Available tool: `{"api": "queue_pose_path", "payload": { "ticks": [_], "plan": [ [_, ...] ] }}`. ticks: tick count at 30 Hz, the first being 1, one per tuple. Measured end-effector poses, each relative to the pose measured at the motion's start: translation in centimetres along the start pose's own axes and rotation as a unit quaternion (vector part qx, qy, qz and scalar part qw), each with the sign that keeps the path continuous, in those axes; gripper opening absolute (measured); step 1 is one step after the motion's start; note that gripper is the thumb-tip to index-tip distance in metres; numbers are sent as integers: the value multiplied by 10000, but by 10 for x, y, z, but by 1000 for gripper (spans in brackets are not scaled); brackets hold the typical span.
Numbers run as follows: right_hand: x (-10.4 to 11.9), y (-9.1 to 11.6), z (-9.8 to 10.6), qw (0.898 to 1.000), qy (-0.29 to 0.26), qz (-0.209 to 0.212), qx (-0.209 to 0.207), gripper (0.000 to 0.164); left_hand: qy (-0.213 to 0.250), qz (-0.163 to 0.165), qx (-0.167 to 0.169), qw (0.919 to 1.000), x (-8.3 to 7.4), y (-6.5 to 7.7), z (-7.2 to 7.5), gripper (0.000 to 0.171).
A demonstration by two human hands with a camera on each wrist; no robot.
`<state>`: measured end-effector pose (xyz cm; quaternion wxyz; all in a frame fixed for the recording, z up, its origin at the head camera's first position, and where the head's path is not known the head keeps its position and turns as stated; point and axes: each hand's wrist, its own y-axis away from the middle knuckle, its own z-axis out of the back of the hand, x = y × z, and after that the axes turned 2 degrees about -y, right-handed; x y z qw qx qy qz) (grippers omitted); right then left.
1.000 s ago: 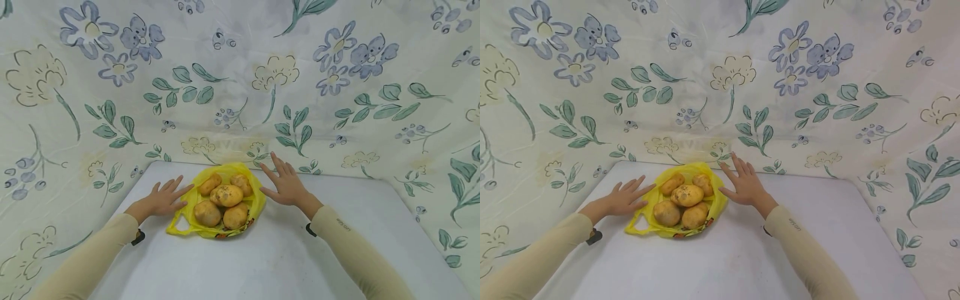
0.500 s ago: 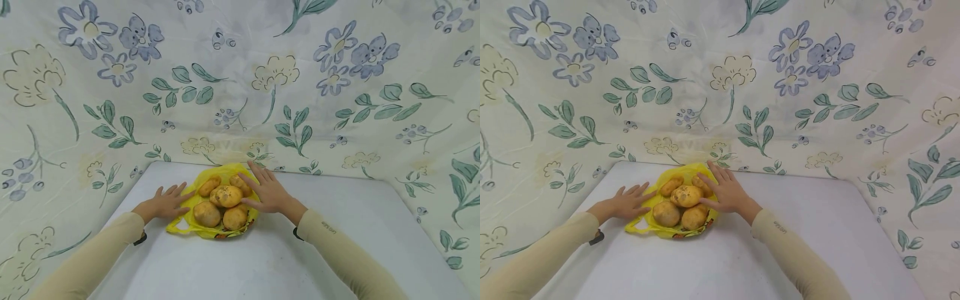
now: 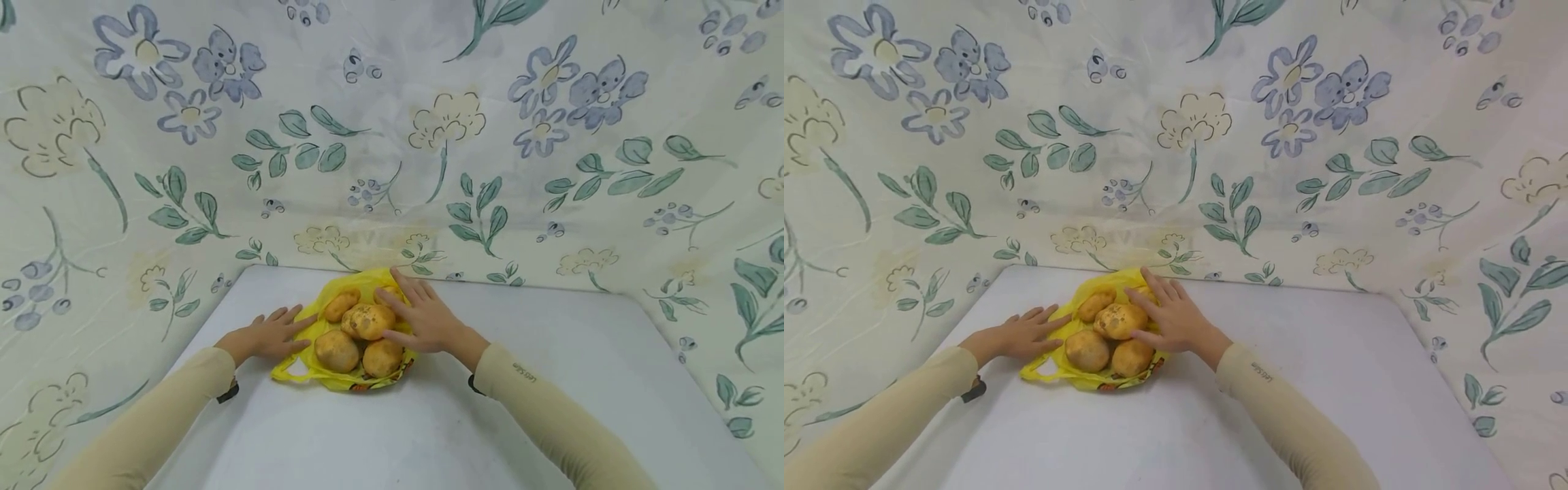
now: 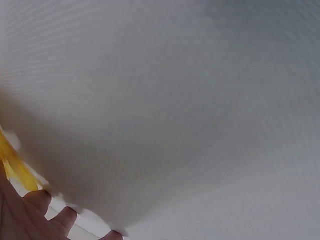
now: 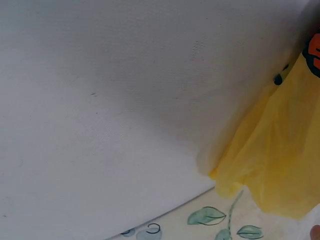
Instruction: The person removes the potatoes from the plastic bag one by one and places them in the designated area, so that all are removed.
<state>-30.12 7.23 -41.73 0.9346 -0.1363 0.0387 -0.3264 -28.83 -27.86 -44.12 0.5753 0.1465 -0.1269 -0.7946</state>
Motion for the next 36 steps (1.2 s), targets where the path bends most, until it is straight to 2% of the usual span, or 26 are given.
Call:
{"api": "queue_pose_path", "payload": {
  "ticks": [7, 13, 28, 36],
  "plan": [
    [5, -4, -4, 9999, -19, -38, 123, 76, -39, -47, 88, 9999, -2, -1, 2, 71],
    [10, -10, -6, 9997, -58, 142, 181, 75, -41, -3, 156, 9999, -3, 0, 4, 70],
    [16, -17, -12, 9996, -89, 147, 245, 74, -26, -80, -17, 10000, -1, 2, 5, 70],
    [18, -22, -12, 9991, -55, 151, 402, 74, -45, -58, 43, 10000, 1, -1, 4, 71]
  ]
}}
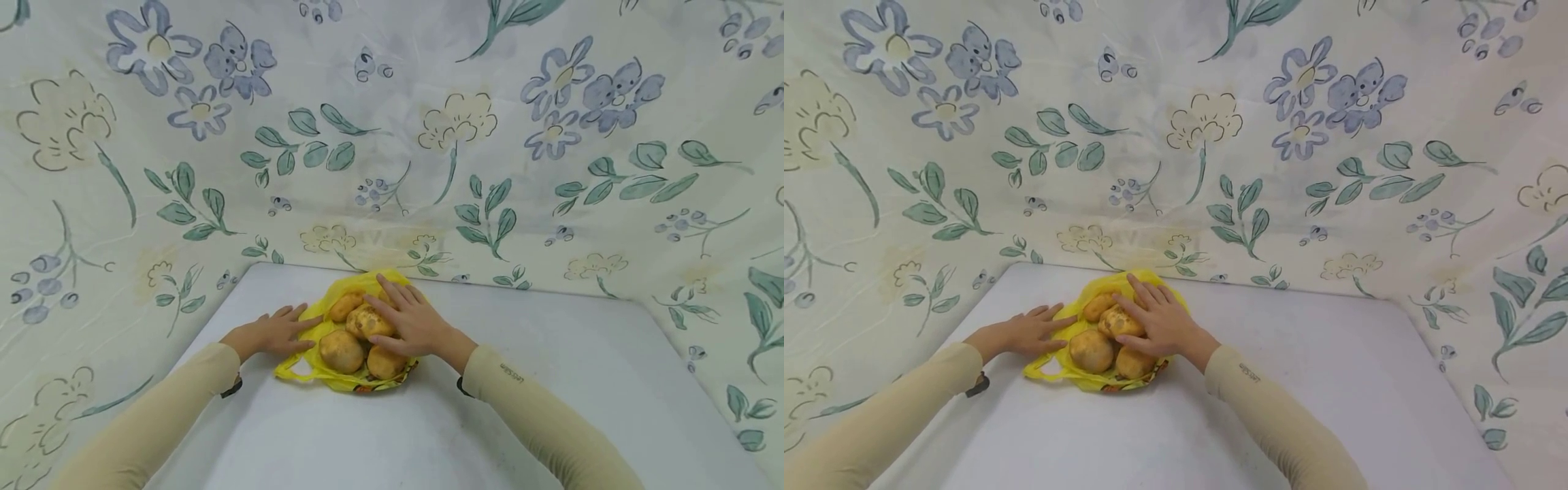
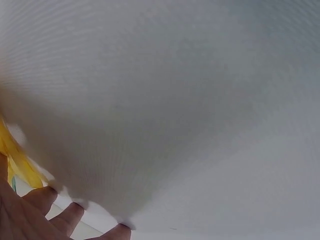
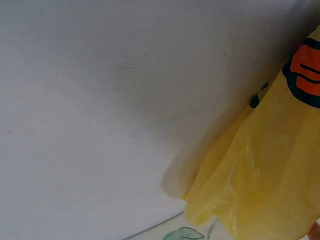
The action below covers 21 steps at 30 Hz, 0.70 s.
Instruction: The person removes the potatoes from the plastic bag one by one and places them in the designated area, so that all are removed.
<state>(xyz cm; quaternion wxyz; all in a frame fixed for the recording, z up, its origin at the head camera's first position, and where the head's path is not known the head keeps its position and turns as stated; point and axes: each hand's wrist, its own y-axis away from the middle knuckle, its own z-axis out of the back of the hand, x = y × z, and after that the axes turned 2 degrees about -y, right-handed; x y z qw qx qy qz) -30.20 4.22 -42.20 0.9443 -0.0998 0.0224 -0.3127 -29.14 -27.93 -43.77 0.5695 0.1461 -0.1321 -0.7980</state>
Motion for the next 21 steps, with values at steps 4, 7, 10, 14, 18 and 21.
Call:
{"api": "queue_pose_path", "payload": {
  "ticks": [4, 7, 10, 14, 18, 21],
  "plan": [
    [1, -4, 0, 10000, -36, 42, 12, 74, -1, -14, -34, 10000, 3, -1, -3, 71],
    [1, -6, 0, 10000, -53, 15, 61, 75, -5, -65, -49, 10000, 1, 0, -1, 70],
    [2, -8, 0, 9999, -56, -18, 97, 75, 4, -80, -49, 10000, -2, 2, 1, 69],
    [5, -9, -2, 9997, -201, 38, 108, 76, 13, -48, -28, 10000, -2, 4, 0, 69],
    [6, -10, -4, 9995, -284, 71, 117, 78, 24, -22, -14, 10000, 0, 2, -3, 69],
    [5, -13, -4, 9994, -313, 70, 139, 79, -1, 8, -6, 10000, 1, 0, -4, 70]
  ]
}}
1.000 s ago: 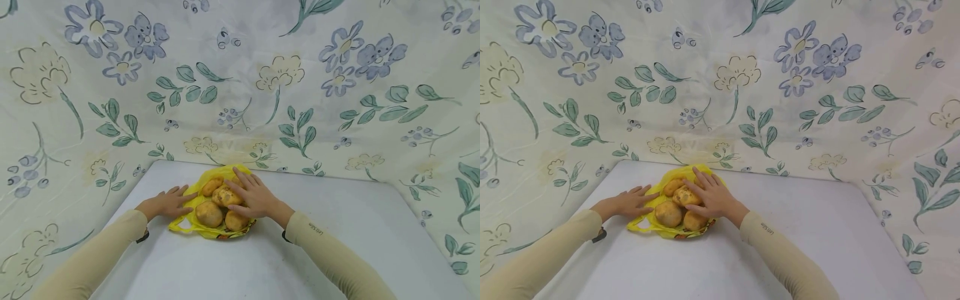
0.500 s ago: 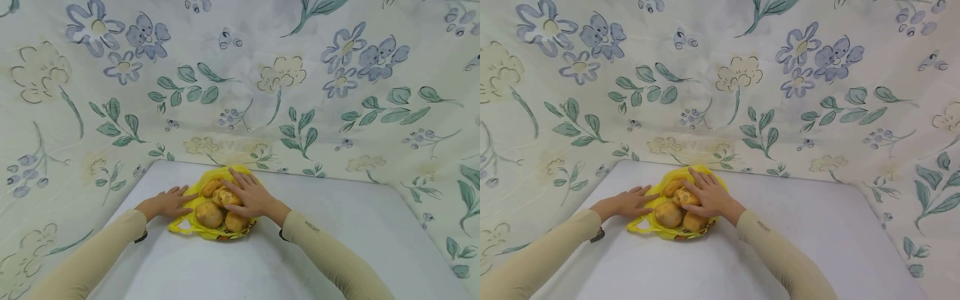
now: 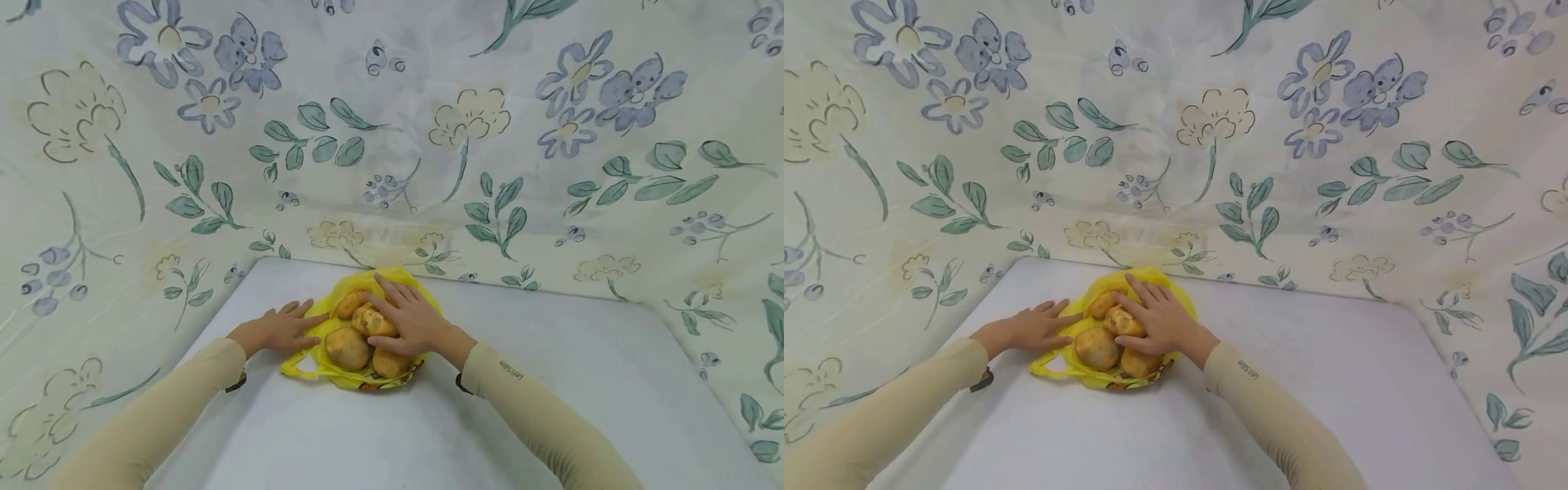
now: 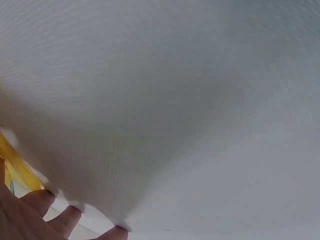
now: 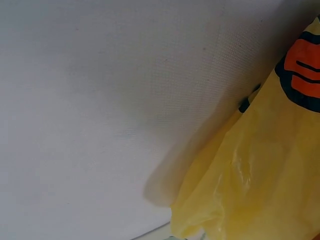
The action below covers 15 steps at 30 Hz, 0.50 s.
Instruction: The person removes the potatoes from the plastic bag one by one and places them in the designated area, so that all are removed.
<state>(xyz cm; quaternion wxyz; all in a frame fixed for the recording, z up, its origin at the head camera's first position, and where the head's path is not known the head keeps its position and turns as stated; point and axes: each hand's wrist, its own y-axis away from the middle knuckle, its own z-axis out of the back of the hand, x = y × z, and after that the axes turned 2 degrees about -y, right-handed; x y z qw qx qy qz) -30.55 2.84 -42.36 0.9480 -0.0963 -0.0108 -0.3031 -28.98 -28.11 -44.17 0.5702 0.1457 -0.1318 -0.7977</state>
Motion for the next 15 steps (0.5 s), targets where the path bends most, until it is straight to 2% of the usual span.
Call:
{"api": "queue_pose_path", "payload": {
  "ticks": [8, 12, 15],
  "plan": [
    [-2, -6, 9, 9984, -364, -328, 277, 80, 27, 80, 42, 10000, 1, -1, 3, 70],
    [-3, -6, 7, 9968, -487, -452, 434, 79, 120, 72, 47, 9999, 1, -2, 2, 69],
    [-3, -5, 4, 9965, -576, -457, 399, 78, 182, 58, 68, 9998, 0, -3, 0, 70]
  ]
}}
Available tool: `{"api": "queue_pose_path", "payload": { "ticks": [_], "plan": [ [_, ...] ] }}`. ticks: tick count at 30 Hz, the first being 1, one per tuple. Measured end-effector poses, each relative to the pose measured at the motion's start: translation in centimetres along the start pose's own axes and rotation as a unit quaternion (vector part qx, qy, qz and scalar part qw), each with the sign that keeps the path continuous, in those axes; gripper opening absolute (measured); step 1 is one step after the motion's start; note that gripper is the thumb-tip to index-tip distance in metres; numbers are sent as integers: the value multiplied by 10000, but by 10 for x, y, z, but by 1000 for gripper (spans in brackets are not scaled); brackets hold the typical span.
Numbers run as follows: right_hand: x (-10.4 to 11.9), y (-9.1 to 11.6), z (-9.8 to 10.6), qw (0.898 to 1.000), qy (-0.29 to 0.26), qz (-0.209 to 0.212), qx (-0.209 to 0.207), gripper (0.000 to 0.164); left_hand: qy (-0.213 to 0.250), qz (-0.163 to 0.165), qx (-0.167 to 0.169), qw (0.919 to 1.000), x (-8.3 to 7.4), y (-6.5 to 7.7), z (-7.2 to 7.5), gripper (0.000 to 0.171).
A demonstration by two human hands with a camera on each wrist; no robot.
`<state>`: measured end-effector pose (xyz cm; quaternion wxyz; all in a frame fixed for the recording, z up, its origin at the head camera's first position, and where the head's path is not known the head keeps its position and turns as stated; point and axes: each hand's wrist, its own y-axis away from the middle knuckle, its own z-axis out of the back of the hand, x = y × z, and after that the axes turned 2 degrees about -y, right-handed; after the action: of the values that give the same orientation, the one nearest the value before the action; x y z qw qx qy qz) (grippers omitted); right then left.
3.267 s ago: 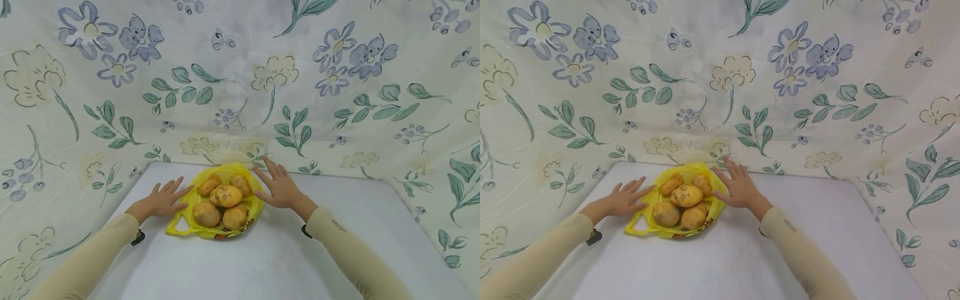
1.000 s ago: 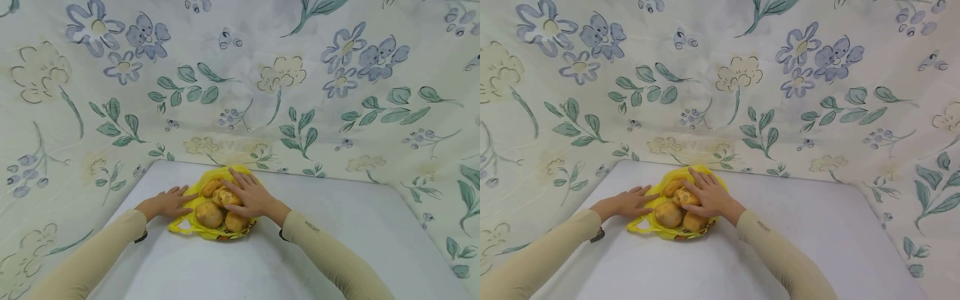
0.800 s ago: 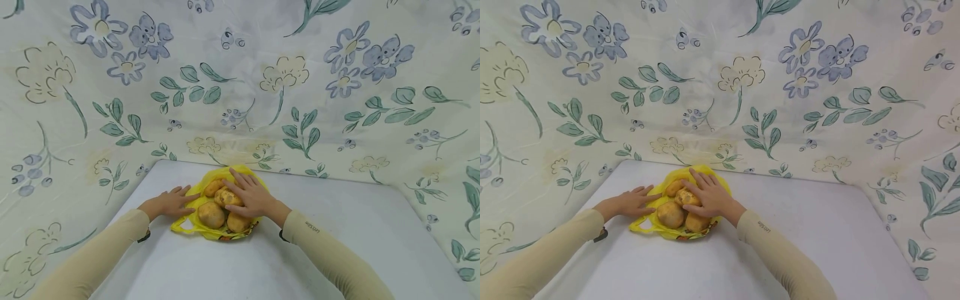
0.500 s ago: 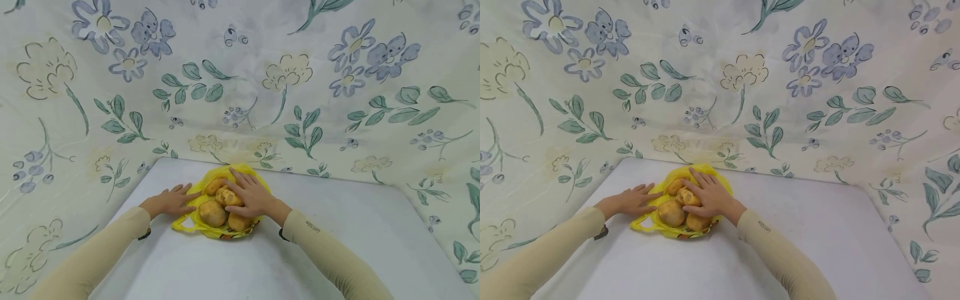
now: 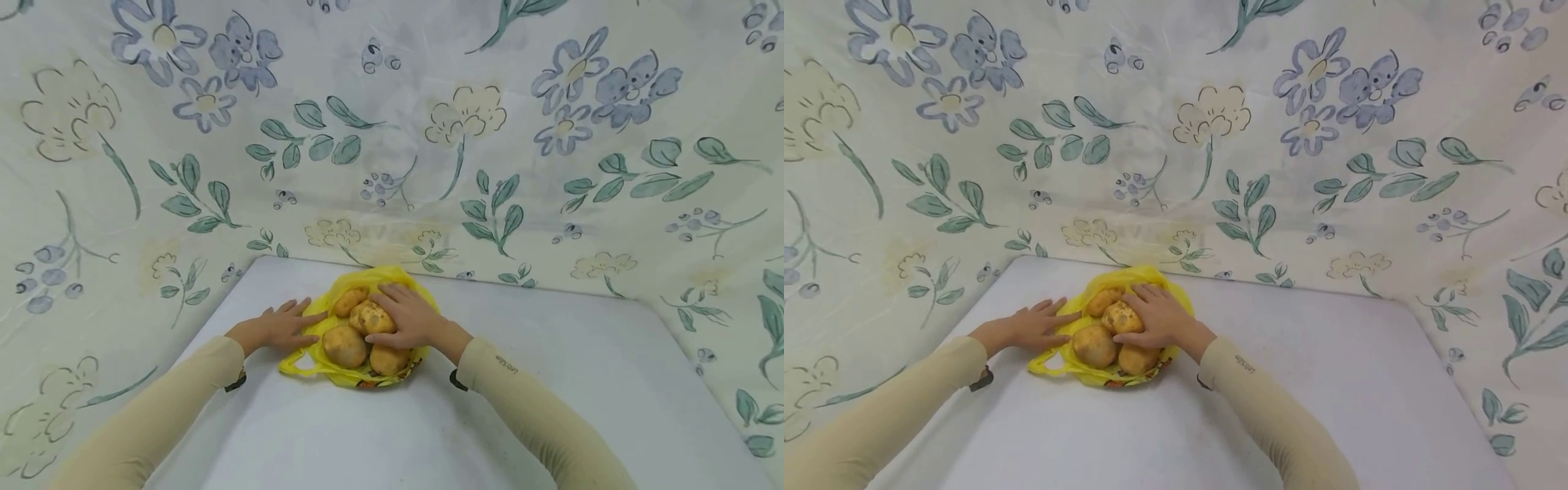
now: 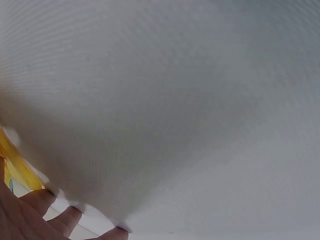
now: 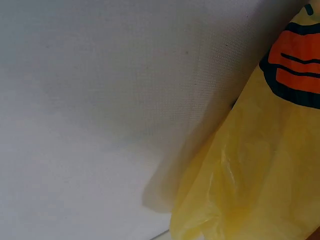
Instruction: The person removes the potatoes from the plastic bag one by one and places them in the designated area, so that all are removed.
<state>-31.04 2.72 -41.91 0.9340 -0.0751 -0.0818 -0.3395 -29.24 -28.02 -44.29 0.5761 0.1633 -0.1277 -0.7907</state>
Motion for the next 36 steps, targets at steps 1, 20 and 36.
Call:
{"api": "queue_pose_path", "payload": {
  "ticks": [1, 20, 36],
  "plan": [
    [0, 0, -1, 10000, 4, 17, -22, 78, -13, -8, -6, 10000, 0, -1, 0, 70],
    [9, -4, -8, 9840, -1755, -246, -207, 73, -80, 102, 15, 9999, 0, -3, -3, 70],
    [7, -4, -14, 9806, -1922, -282, -264, 76, -94, 115, 72, 9999, -2, 1, -1, 70]
  ]
}}
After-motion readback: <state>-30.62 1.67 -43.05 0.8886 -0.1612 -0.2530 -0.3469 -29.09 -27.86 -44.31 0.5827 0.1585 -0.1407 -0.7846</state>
